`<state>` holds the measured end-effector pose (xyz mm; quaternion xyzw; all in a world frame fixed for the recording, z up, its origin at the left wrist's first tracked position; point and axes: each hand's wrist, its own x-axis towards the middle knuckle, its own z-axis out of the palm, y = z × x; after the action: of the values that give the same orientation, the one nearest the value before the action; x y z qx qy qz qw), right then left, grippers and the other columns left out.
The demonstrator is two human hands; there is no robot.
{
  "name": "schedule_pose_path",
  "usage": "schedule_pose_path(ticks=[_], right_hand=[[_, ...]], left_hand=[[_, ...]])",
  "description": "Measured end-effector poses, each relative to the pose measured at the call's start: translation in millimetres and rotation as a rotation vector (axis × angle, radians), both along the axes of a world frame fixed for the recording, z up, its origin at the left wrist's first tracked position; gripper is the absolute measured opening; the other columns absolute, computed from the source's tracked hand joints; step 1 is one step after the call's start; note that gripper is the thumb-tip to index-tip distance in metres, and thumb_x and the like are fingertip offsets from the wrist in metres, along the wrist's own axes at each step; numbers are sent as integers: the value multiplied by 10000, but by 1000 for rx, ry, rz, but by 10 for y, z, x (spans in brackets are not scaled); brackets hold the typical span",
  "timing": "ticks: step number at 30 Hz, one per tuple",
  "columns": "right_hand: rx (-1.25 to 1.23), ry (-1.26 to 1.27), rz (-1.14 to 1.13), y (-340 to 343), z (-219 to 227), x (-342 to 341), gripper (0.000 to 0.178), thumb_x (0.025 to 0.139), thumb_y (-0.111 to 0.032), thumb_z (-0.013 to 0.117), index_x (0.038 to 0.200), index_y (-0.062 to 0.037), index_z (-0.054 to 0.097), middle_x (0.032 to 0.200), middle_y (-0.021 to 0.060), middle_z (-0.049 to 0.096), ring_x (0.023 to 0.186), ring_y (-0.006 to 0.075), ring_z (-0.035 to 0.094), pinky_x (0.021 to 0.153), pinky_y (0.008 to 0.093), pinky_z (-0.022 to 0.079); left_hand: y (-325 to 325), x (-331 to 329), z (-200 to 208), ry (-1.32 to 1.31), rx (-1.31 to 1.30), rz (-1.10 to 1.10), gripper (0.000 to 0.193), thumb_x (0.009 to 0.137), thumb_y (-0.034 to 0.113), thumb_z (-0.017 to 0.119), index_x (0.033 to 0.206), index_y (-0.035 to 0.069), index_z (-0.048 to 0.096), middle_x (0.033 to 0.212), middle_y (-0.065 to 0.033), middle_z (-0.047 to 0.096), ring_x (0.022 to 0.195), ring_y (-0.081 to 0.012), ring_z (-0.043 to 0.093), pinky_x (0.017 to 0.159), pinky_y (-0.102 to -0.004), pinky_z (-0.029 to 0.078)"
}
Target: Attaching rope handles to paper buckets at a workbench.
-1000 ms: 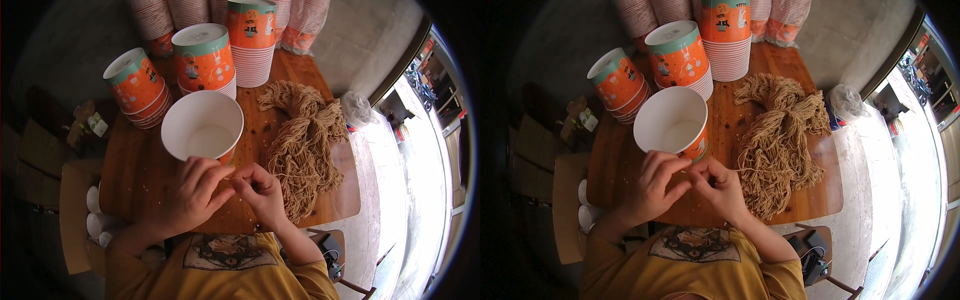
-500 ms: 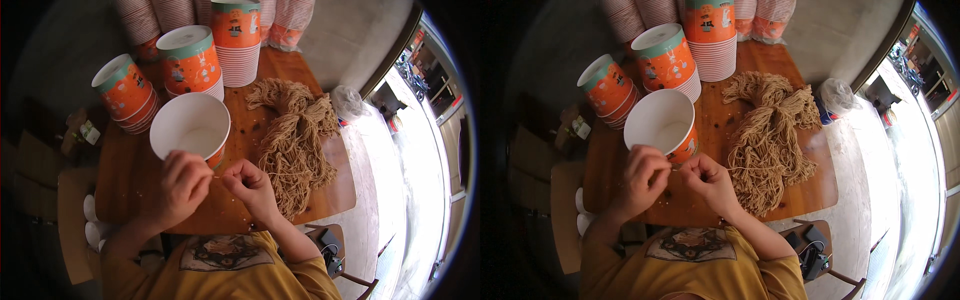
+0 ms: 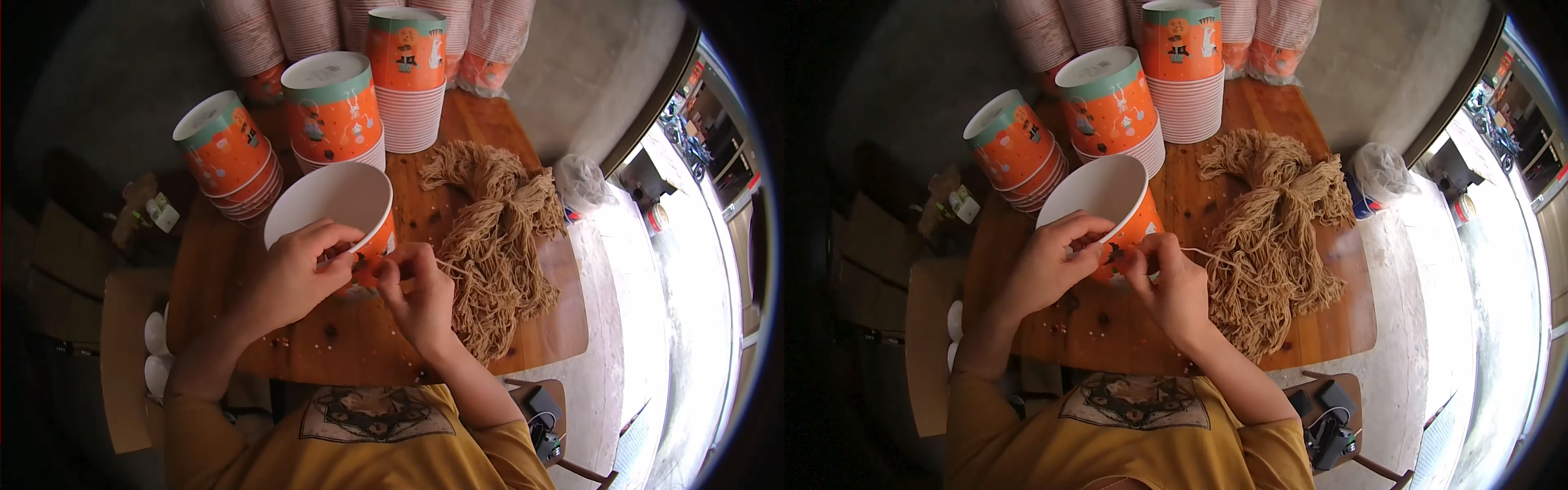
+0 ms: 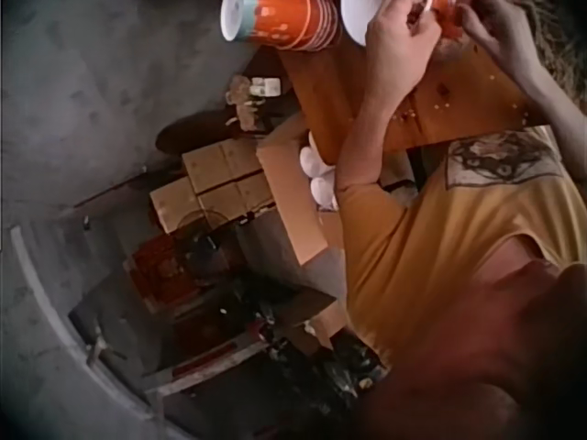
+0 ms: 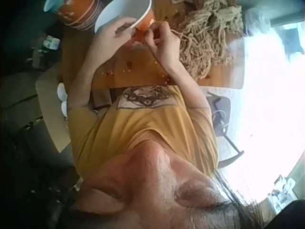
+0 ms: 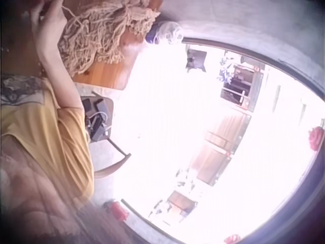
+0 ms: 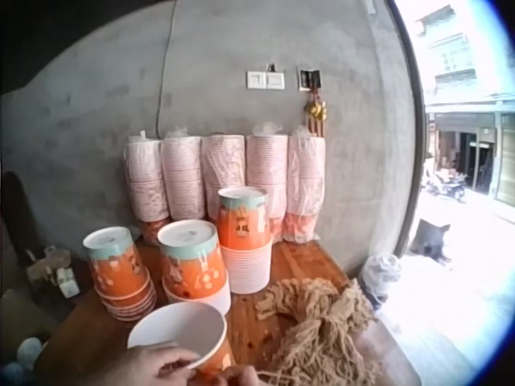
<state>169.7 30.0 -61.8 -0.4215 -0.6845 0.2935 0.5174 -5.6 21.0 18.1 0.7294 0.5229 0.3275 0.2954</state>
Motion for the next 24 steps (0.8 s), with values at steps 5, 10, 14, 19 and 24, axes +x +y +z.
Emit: schedule_pose_path(ticks=[5, 10, 14, 19, 24], right_hand=[[150, -15, -32, 46, 51, -68, 173, 878, -100, 666, 920, -44, 507, 698, 79, 643, 590, 211, 666, 543, 319, 528], [181, -17, -42, 71, 24, -83, 179, 867, -94, 672, 921, -44, 509, 701, 82, 644, 578, 211, 660, 533, 320, 523], [160, -28, -51, 57, 41, -76, 175, 865, -92, 670, 920, -48, 511, 708, 86, 644, 576, 217, 658, 532, 325, 522], [102, -106, -66, 27, 51, -51, 133, 888, -81, 648, 946, -47, 533, 705, 62, 669, 635, 169, 693, 592, 284, 535], [110, -94, -81, 31, -28, -22, 149, 871, -100, 665, 925, -49, 535, 699, 84, 653, 603, 207, 670, 556, 322, 526]], left_hand=[[-13, 9, 42, -33, -33, 0, 229, 876, 43, 599, 1095, -20, 618, 944, -97, 633, 794, -157, 635, 726, -290, 519], [-10, 11, 3, -61, -39, -20, 238, 881, 44, 582, 1107, -21, 615, 949, -101, 633, 800, -164, 638, 728, -292, 519], [-10, 24, -41, -86, -22, -39, 247, 876, 32, 573, 1113, -20, 614, 938, -105, 626, 794, -170, 637, 721, -296, 519], [-30, 30, -12, -37, -97, -46, 281, 879, -13, 541, 1152, -10, 608, 1035, -56, 627, 904, -103, 599, 787, -259, 497], [-11, 79, -39, -63, -134, -100, 229, 918, 20, 535, 1132, -15, 610, 1004, -50, 628, 895, -96, 584, 786, -248, 487]])
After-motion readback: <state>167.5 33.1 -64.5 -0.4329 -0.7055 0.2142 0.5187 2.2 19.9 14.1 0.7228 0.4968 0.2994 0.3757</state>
